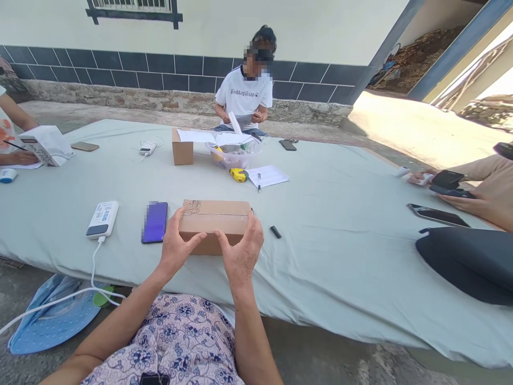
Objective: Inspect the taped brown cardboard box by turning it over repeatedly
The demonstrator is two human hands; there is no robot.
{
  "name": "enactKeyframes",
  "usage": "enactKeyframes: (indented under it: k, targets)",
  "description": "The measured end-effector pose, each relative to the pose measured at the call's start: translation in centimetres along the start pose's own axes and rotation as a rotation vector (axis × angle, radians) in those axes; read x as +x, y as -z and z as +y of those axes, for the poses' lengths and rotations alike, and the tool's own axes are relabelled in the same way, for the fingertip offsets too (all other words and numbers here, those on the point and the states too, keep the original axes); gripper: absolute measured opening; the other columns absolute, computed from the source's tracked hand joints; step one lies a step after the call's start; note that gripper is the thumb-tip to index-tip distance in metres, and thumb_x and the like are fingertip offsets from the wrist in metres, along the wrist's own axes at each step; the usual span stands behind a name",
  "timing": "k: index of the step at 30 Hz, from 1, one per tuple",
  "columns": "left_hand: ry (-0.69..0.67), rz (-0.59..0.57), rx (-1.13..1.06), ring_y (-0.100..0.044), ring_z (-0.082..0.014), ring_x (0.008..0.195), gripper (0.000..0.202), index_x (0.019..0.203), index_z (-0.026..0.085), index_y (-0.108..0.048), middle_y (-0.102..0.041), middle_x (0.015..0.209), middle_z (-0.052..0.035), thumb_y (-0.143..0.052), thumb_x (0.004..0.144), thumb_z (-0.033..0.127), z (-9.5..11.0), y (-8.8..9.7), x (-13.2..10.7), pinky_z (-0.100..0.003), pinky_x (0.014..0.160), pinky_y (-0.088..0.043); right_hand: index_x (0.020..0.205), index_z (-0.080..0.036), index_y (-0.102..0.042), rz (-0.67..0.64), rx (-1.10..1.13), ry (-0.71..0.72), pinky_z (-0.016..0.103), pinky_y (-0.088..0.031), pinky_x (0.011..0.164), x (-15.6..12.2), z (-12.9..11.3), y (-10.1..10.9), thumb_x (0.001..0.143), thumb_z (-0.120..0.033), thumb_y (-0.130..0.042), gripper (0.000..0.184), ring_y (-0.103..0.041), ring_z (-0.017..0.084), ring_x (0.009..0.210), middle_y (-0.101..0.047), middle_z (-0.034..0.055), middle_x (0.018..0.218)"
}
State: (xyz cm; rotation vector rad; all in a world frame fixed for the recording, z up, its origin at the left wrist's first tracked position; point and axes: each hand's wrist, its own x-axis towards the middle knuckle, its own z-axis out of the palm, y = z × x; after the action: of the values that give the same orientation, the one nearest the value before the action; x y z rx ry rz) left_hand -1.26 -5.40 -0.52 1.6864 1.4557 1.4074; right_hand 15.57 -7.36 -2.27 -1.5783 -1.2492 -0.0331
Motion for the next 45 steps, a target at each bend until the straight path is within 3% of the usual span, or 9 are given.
enactKeyframes:
  k: [4, 12, 19, 28, 33, 37, 40, 45]
  targets:
    - [-0.005, 0.015, 0.018, -0.048, -0.0315, 0.141, 0.079, 0.144, 0.025, -0.045, -0.052, 0.149, -0.0128, -0.081, 0.076, 0.048, -0.5, -0.1, 0.2, -0.050, 0.115, -0.045, 0.152, -0.026, -0.035, 0.009, 0.085, -0.082, 0.053, -0.041, 0.116, 0.2, 0.0, 0.6, 0.084, -0.066, -0.063, 0.083, -0.044, 0.032, 0.141, -0.044, 0.0154, 0.152]
    - [-0.058, 0.012, 0.038, -0.055, -0.0298, 0.134, 0.065, 0.135, 0.024, -0.053, -0.060, 0.139, -0.0127, -0.075, 0.081, 0.053, -1.3, 0.5, 0.9, -0.048, 0.114, -0.045, 0.137, -0.020, -0.052, 0.072, 0.364, -0.225, 0.040, -0.054, 0.100, 0.9, 1.1, 1.1, 0.089, -0.052, -0.056, 0.058, -0.063, 0.022, 0.119, -0.064, 0.0145, 0.130]
    - [-0.056, 0.048, 0.014, -0.057, -0.0296, 0.131, 0.067, 0.131, 0.022, -0.057, -0.063, 0.135, -0.0132, -0.073, 0.079, 0.063, -2.0, 1.0, 1.5, -0.047, 0.113, -0.045, 0.118, -0.016, -0.065, 0.004, 0.516, -0.345, 0.038, -0.054, 0.095, 1.1, 2.2, 0.8, 0.083, -0.064, -0.059, 0.061, -0.065, 0.023, 0.110, -0.070, 0.0140, 0.121]
    - [0.046, 0.155, -0.079, -0.060, -0.0280, 0.125, 0.067, 0.127, 0.024, -0.060, -0.065, 0.131, -0.0105, -0.070, 0.078, 0.068, -3.5, 2.1, 2.4, -0.043, 0.109, -0.048, 0.109, -0.018, -0.073, -0.081, 0.452, -0.377, 0.038, -0.052, 0.098, 0.7, 3.5, -0.7, 0.086, -0.064, -0.053, 0.055, -0.064, 0.024, 0.114, -0.072, 0.0109, 0.120]
    - [0.125, 0.159, -0.167, -0.061, -0.0268, 0.121, 0.069, 0.128, 0.025, -0.060, -0.063, 0.134, -0.0107, -0.072, 0.076, 0.069, -3.3, 2.1, 2.2, -0.038, 0.101, -0.052, 0.114, -0.017, -0.071, -0.055, 0.512, -0.422, 0.041, -0.054, 0.100, 0.5, 4.2, -1.2, 0.085, -0.064, -0.056, 0.057, -0.065, 0.024, 0.115, -0.071, 0.0119, 0.124]
    - [0.184, 0.148, -0.266, -0.063, -0.0260, 0.116, 0.073, 0.127, 0.023, -0.060, -0.063, 0.132, -0.0113, -0.071, 0.074, 0.071, -3.2, 1.9, 2.1, -0.036, 0.094, -0.055, 0.112, -0.015, -0.071, -0.008, 0.581, -0.443, 0.040, -0.059, 0.092, 0.6, 4.0, -0.9, 0.083, -0.061, -0.060, 0.056, -0.067, 0.021, 0.103, -0.073, 0.0112, 0.115]
    - [0.197, 0.112, -0.354, -0.065, -0.0248, 0.111, 0.076, 0.128, 0.022, -0.058, -0.063, 0.132, -0.0122, -0.068, 0.075, 0.074, -3.6, 1.5, 2.1, -0.034, 0.088, -0.056, 0.110, -0.015, -0.070, 0.079, 0.593, -0.407, 0.039, -0.060, 0.089, 0.8, 3.2, -0.2, 0.083, -0.059, -0.062, 0.052, -0.067, 0.019, 0.100, -0.073, 0.0104, 0.111]
    - [0.264, 0.029, -0.514, -0.065, -0.0228, 0.108, 0.072, 0.126, 0.022, -0.056, -0.063, 0.130, -0.0131, -0.065, 0.077, 0.075, -4.2, 0.1, 1.7, -0.029, 0.078, -0.056, 0.106, -0.017, -0.069, 0.210, 0.562, -0.303, 0.037, -0.061, 0.086, 1.0, 1.6, 1.6, 0.087, -0.055, -0.061, 0.043, -0.066, 0.022, 0.111, -0.069, 0.0111, 0.119]
